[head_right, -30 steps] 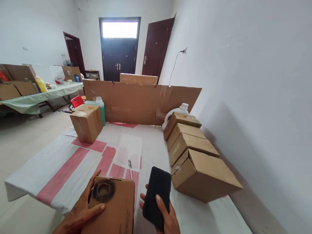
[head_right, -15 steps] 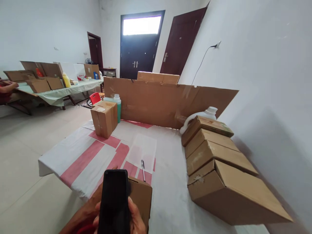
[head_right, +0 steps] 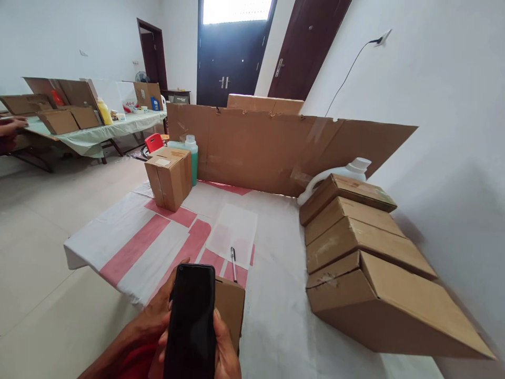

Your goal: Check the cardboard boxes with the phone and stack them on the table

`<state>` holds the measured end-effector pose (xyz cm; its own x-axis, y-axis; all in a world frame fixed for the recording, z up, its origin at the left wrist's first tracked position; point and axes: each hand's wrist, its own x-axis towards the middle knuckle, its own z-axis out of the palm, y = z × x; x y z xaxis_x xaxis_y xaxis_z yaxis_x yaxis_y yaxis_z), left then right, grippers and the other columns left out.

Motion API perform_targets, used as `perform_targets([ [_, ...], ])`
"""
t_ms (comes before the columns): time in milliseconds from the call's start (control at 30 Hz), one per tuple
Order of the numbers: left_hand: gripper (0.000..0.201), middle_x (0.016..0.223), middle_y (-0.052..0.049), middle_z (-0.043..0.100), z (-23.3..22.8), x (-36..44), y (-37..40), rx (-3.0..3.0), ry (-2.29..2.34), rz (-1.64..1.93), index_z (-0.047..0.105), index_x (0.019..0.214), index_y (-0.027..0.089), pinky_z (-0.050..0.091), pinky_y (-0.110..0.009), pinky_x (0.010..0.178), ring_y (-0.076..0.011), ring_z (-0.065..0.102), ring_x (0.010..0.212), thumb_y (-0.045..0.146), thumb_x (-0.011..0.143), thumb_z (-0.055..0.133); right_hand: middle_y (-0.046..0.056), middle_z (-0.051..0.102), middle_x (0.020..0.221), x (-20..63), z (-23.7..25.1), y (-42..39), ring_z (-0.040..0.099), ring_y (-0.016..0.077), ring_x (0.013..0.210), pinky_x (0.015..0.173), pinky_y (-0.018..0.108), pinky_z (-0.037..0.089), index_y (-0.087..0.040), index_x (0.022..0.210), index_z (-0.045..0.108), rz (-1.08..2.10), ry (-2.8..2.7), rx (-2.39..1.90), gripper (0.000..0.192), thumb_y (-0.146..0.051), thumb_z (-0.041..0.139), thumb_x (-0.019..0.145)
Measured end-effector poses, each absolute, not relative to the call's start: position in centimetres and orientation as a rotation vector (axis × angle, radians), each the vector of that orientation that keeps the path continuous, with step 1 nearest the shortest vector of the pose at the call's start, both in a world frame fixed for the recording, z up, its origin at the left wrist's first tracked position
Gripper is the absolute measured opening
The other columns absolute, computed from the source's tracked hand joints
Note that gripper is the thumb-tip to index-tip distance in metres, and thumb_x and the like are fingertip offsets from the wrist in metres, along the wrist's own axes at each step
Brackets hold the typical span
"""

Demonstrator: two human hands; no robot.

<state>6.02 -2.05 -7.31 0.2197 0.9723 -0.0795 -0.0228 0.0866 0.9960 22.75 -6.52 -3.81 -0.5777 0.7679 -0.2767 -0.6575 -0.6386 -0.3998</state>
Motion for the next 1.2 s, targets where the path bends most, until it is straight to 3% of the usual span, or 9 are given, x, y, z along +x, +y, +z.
perform_targets([
  [167, 0.106, 0.163, -0.013, 0.043, -6.8, 5.9, -1.5, 1.375, 1.195, 0.892, 0.023, 0.164, 0.029, 0.030, -0.052, 0.127, -0.0346, 0.041, 0.151, 0.044, 0.078, 0.083, 0.016, 0.078, 0.115, 25.4, -1.9, -5.8, 0.075, 0.0313, 0.099, 0.091, 0.045, 0.057, -0.014, 0.118, 0.077, 1.973, -0.323, -0.719, 0.066, -0.071, 0.058, 0.091],
  [300, 0.110, 0.156, -0.014, 0.051, -7.3, 5.2, -0.8, 1.381, 1.175, 0.863, 0.014, 0.165, 0.027, 0.036, -0.051, 0.124, -0.0332, 0.049, 0.145, 0.044, 0.080, 0.080, 0.015, 0.078, 0.103, 30.7, -3.1, -1.4, 0.073, 0.0298, 0.092, 0.085, 0.046, 0.057, -0.015, 0.116, 0.075, 1.530, -0.618, -1.154, 0.081, -0.085, 0.047, 0.086],
  [400, 0.106, 0.156, -0.015, 0.050, -7.8, 4.8, 0.2, 1.355, 1.202, 0.885, 0.019, 0.164, 0.026, 0.038, -0.051, 0.122, -0.0345, 0.049, 0.145, 0.050, 0.080, 0.079, 0.005, 0.070, 0.080, 34.9, -6.5, 2.9, 0.066, 0.0251, 0.083, 0.076, 0.038, 0.054, -0.021, 0.089, 0.070, 0.925, -0.905, -1.592, 0.069, -0.087, 0.050, 0.079],
  [500, 0.103, 0.156, -0.017, 0.050, -8.5, 4.9, 1.9, 1.315, 1.242, 0.888, 0.024, 0.162, 0.022, 0.042, -0.051, 0.119, -0.0356, 0.049, 0.144, 0.054, 0.079, 0.077, -0.002, 0.053, 0.062, 37.6, -9.9, 5.7, 0.055, 0.0214, 0.070, 0.067, 0.035, 0.047, -0.026, 0.065, 0.051, 0.765, -0.949, -1.743, 0.058, -0.082, 0.053, 0.077],
  [633, 0.091, 0.150, -0.017, 0.056, -9.4, 5.6, 4.9, 1.267, 1.291, 0.922, 0.038, 0.155, 0.021, 0.050, -0.048, 0.110, -0.0342, 0.059, 0.133, 0.057, 0.080, 0.073, -0.003, 0.043, 0.056, 38.9, -12.1, 6.8, 0.050, 0.0225, 0.066, 0.066, 0.036, 0.040, -0.027, 0.058, 0.042, 0.630, -0.995, -1.924, 0.045, -0.063, 0.051, 0.084],
  [800, 0.085, 0.142, -0.019, 0.058, -10.3, 6.0, 7.3, 1.311, 1.405, 0.974, 0.049, 0.145, 0.016, 0.051, -0.047, 0.107, -0.0338, 0.062, 0.127, 0.064, 0.078, 0.070, 0.008, 0.057, 0.074, 38.7, -12.4, 6.2, 0.060, 0.0345, 0.090, 0.078, 0.046, 0.040, -0.026, 0.068, 0.050, 0.460, -1.020, -2.023, 0.034, -0.056, 0.053, 0.085],
  [1000, 0.074, 0.152, -0.017, 0.048, -10.6, 4.0, 4.5, 1.350, 1.508, 1.067, 0.044, 0.149, 0.020, 0.049, -0.050, 0.110, -0.0313, 0.057, 0.132, 0.067, 0.093, 0.053, 0.019, 0.062, 0.105, 36.8, -11.0, 3.5, 0.053, 0.0417, 0.113, 0.092, 0.055, 0.040, -0.023, 0.085, 0.067, 0.412, -1.108, -1.872, 0.046, -0.068, 0.054, 0.083],
  [1133, 0.073, 0.153, -0.016, 0.050, -10.4, 3.1, -0.6, 1.351, 1.510, 0.971, 0.045, 0.151, 0.021, 0.044, -0.051, 0.117, -0.0311, 0.056, 0.136, 0.068, 0.096, 0.047, 0.015, 0.071, 0.113, 32.2, -10.4, -2.3, 0.064, 0.0339, 0.108, 0.094, 0.047, 0.049, -0.021, 0.110, 0.075, 0.740, -1.236, -1.648, 0.056, -0.069, 0.055, 0.089],
  [1200, 0.067, 0.154, -0.012, 0.052, -9.6, 2.8, -3.1, 1.367, 1.435, 0.886, 0.050, 0.150, 0.025, 0.038, -0.048, 0.122, -0.0298, 0.049, 0.144, 0.067, 0.098, 0.046, 0.012, 0.071, 0.126, 29.7, -10.1, -5.7, 0.062, 0.0326, 0.120, 0.102, 0.044, 0.048, -0.024, 0.126, 0.072, 1.018, -1.186, -1.456, 0.055, -0.065, 0.062, 0.090],
])
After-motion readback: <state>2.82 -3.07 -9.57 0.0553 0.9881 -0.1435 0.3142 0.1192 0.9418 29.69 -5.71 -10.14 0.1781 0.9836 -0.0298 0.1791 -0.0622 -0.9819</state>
